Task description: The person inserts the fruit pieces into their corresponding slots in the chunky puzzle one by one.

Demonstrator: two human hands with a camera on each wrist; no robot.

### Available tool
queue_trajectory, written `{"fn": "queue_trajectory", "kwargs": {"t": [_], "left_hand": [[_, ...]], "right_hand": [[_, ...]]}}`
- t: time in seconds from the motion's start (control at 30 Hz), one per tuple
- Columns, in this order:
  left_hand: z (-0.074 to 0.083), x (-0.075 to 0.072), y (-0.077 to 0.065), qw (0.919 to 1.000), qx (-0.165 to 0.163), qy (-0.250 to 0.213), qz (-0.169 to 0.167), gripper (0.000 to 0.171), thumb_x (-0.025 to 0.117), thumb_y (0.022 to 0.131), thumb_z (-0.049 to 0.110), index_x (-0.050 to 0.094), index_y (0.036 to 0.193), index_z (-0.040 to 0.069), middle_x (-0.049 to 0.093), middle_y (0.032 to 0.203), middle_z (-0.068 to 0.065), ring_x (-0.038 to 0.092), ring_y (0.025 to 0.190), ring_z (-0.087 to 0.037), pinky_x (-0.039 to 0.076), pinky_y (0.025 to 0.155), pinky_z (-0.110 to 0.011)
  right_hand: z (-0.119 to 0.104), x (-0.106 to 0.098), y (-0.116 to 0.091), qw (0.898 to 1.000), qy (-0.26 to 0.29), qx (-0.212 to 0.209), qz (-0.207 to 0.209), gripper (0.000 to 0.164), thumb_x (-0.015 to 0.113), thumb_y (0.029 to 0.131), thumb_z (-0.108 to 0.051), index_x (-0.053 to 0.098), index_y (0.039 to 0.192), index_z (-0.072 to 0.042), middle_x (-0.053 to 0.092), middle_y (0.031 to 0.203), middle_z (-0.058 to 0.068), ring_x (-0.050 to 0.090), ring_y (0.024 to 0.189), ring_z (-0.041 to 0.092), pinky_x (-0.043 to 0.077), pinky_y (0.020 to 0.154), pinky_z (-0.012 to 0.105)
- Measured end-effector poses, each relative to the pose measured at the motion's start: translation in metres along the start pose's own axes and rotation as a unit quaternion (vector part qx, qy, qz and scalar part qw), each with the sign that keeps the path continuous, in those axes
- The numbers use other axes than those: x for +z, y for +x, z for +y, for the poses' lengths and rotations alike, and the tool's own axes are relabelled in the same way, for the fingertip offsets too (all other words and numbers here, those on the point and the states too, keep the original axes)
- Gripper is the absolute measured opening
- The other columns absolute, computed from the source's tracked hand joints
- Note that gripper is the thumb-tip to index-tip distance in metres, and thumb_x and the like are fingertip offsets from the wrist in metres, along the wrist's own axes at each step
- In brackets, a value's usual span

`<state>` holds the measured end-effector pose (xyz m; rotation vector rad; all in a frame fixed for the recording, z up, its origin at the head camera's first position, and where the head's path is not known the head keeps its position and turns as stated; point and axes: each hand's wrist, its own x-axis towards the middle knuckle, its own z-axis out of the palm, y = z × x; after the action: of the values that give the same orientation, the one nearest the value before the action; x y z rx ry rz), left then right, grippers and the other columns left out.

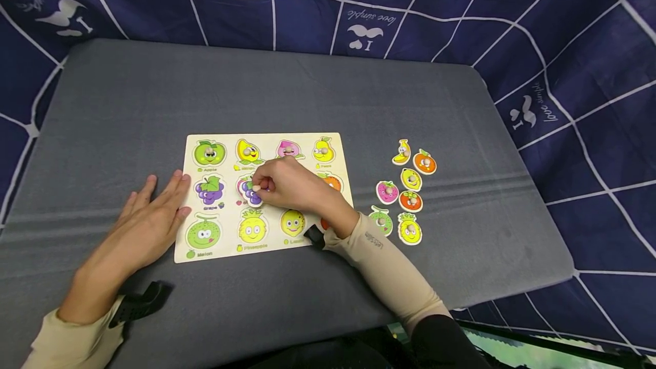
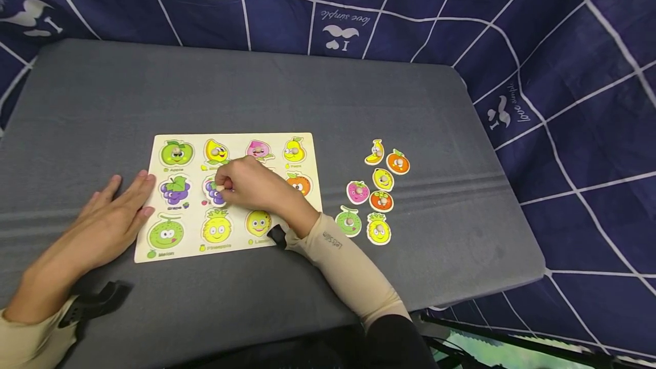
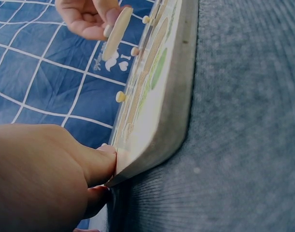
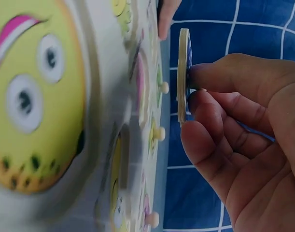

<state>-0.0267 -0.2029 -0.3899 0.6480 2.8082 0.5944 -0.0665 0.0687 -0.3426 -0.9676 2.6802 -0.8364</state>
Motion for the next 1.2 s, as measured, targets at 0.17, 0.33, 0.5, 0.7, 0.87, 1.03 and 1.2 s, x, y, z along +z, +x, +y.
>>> {"fn": "queue_trajectory", "kwargs": {"t": [0.17,0.33,0.5,0.7,0.87,1.03,1.2], "left_hand": [[0.0,0.001,0.001,1.0,0.001,-0.002,-0.004,0.056,0.034,0.1,0.025,0.008,0.147,0.009,0.009,0.151,-0.016,-0.007,0.133,-0.047,-0.005,0.1,-0.064],[0.001,0.0,0.001,1.0,0.001,0.0,-0.001,0.056,0.034,0.1,0.025,0.008,0.147,0.009,0.009,0.151,-0.016,-0.006,0.133,-0.047,-0.004,0.1,-0.064],[0.001,-0.001,0.0,1.0,0.002,0.003,0.006,0.055,0.034,0.1,0.024,0.01,0.147,0.008,0.009,0.151,-0.016,-0.006,0.133,-0.047,-0.004,0.1,-0.064],[0.001,-0.001,0.0,1.0,0.002,0.002,0.006,0.055,0.034,0.1,0.024,0.01,0.147,0.008,0.009,0.151,-0.016,-0.006,0.133,-0.047,-0.004,0.1,-0.064],[0.0,0.0,0.0,1.0,-0.002,0.0,0.001,0.055,0.034,0.1,0.024,0.009,0.147,0.008,0.009,0.15,-0.016,-0.007,0.133,-0.047,-0.005,0.1,-0.064],[0.0,0.001,0.0,1.0,-0.004,0.0,0.0,0.055,0.034,0.1,0.024,0.009,0.147,0.007,0.009,0.15,-0.016,-0.007,0.133,-0.047,-0.005,0.1,-0.064],[0.001,0.001,0.0,1.0,-0.004,0.0,0.002,0.055,0.034,0.1,0.024,0.01,0.147,0.007,0.009,0.151,-0.016,-0.007,0.133,-0.047,-0.005,0.1,-0.064]], "right_hand": [[-0.005,0.003,0.008,1.0,-0.002,-0.016,-0.002,0.007,0.06,0.08,-0.006,0.062,0.075,-0.012,0.051,0.064,-0.003,0.042,0.06,0.002,0.033,0.057,0.014],[-0.007,0.007,0.014,1.0,-0.002,-0.021,-0.005,0.009,0.06,0.079,-0.006,0.061,0.073,-0.012,0.052,0.064,-0.003,0.042,0.059,0.002,0.033,0.057,0.013],[-0.007,0.01,0.017,1.0,-0.006,-0.011,-0.01,0.008,0.061,0.079,-0.007,0.061,0.073,-0.012,0.051,0.063,-0.005,0.042,0.059,0.001,0.033,0.057,0.013],[-0.007,0.013,0.022,1.0,-0.001,-0.005,-0.016,0.007,0.061,0.08,-0.007,0.062,0.075,-0.011,0.049,0.063,-0.006,0.041,0.059,0.002,0.032,0.056,0.013],[-0.01,0.017,0.028,1.0,0.003,-0.007,-0.018,0.009,0.061,0.08,-0.007,0.061,0.073,-0.013,0.048,0.062,-0.006,0.04,0.059,0.002,0.031,0.055,0.013],[-0.012,0.019,0.033,1.0,-0.003,-0.005,-0.022,0.008,0.062,0.08,-0.007,0.06,0.074,-0.013,0.049,0.063,-0.007,0.041,0.06,0.001,0.032,0.057,0.012],[-0.012,0.02,0.037,1.0,-0.002,0.0,-0.024,0.006,0.064,0.08,-0.009,0.062,0.076,-0.013,0.051,0.063,-0.007,0.043,0.06,0.001,0.033,0.057,0.012]]}}
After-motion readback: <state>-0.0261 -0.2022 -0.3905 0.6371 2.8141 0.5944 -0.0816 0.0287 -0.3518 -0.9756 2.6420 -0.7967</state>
